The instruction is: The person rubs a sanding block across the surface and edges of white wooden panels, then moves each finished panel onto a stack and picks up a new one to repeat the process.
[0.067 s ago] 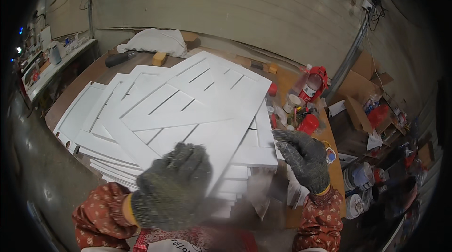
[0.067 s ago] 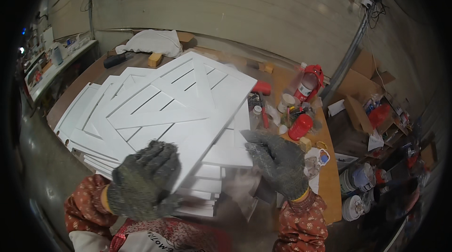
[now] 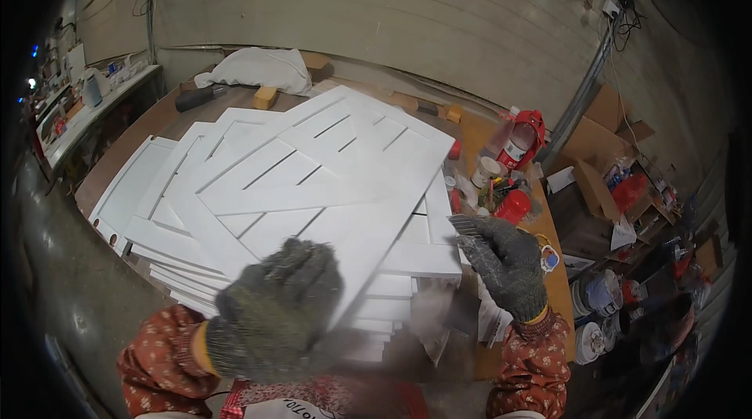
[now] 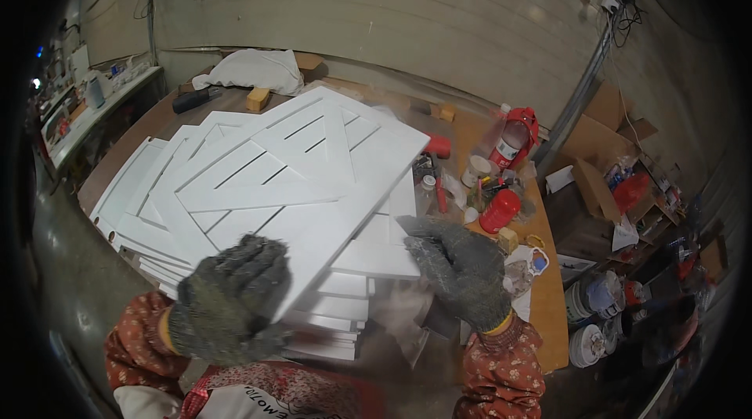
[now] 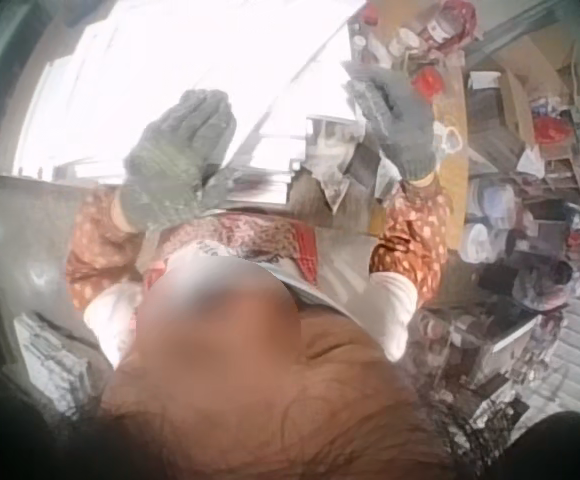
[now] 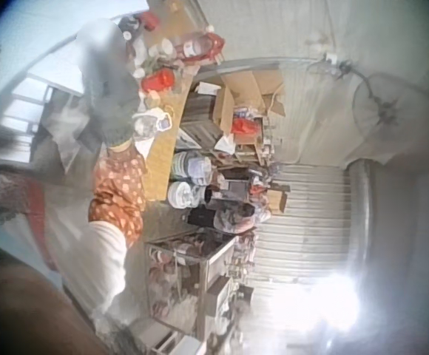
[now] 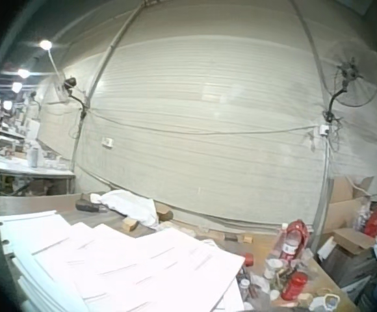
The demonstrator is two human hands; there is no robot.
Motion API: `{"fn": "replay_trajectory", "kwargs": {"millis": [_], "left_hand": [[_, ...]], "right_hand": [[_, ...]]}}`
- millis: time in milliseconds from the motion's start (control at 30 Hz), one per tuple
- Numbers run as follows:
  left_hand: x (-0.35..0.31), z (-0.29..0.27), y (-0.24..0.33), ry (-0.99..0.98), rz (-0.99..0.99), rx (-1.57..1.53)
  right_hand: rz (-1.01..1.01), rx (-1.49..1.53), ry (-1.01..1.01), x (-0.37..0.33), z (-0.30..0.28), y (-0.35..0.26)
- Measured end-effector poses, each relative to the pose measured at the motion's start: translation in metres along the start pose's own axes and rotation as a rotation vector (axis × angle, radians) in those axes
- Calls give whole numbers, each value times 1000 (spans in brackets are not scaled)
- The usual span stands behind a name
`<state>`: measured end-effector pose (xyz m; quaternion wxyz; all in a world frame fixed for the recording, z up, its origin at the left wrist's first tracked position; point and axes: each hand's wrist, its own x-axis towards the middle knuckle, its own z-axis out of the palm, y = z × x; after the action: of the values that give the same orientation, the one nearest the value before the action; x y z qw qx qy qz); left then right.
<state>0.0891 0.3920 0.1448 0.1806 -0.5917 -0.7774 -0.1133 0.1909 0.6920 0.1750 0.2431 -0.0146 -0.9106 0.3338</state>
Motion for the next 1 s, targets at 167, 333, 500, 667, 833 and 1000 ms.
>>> {"fn": "replay_trajectory", "kwargs": {"millis": [167,333,500,667,833,1000], "left_hand": [[-67,-77,-28,-39,-111,-459],[-81,-71,-44,74,-263,28],[-56,-41,-28,6,-370,458],[-51,-20,-45,66,-372,384],[-81,-32,-87,155,-202,369],[-65,-41,-91,123,-100,155]], "right_hand": [[-165,7,-57,19,16,-13],[-326,-153,-76,39,26,-3],[-452,-275,-73,75,39,-8],[-483,-316,7,81,47,18],[-175,-74,-293,45,27,-7],[-186,-154,-329,46,33,-37]]}}
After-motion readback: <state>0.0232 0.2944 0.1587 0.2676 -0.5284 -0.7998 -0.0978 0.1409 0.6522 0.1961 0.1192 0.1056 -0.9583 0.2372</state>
